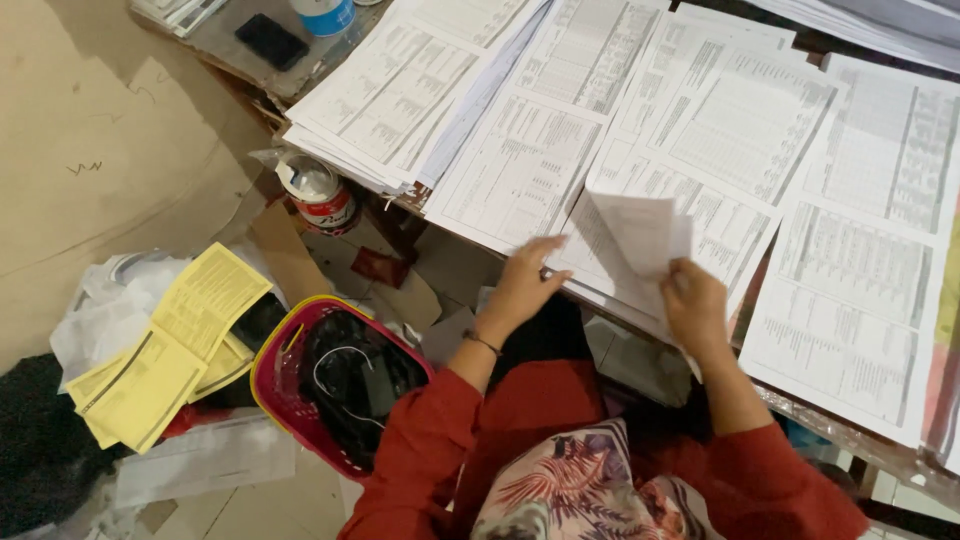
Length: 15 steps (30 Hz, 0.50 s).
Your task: The person sits on the floor and sorts through a large stack of printed papers. They pick up sheets, flip through them, and place them into separate piles on the floor.
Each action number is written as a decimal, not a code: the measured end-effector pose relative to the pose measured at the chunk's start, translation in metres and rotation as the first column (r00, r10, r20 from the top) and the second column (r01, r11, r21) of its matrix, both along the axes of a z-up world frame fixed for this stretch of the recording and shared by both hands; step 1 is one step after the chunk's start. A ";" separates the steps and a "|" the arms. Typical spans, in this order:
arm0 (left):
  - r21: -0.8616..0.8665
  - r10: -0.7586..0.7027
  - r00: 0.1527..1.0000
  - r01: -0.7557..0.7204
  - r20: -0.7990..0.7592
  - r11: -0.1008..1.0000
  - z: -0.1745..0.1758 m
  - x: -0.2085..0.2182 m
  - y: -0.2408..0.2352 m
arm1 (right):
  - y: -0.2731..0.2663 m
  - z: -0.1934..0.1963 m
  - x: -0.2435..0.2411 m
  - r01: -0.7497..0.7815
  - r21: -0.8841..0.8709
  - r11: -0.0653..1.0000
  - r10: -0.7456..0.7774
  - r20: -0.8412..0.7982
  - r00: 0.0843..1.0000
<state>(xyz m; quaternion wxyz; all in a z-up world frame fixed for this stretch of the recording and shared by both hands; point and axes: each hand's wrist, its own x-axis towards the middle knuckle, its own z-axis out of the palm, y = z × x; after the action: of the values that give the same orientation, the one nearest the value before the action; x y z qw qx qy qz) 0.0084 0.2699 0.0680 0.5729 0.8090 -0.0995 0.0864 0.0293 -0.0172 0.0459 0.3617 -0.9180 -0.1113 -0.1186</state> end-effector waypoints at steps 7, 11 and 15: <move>0.734 0.012 0.999 -0.033 0.034 0.679 -0.008 0.028 0.098 | -0.085 0.100 0.009 0.346 0.627 0.698 -0.118 -0.376 0.919; 0.576 -0.060 0.995 0.098 -0.085 0.812 -0.008 0.061 0.123 | -0.134 0.100 0.023 0.517 0.660 0.545 -0.268 -0.447 0.853; 0.337 -0.043 0.937 0.168 -0.347 0.926 0.054 0.075 0.129 | -0.237 0.013 0.099 0.333 0.757 0.562 -0.205 -0.263 0.943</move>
<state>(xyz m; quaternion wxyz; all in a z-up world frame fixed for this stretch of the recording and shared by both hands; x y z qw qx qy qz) 0.0835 0.3991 0.1218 0.4266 0.8966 -0.0593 -0.1029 0.1279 -0.2537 0.0588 0.7147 -0.6740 0.1211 -0.1422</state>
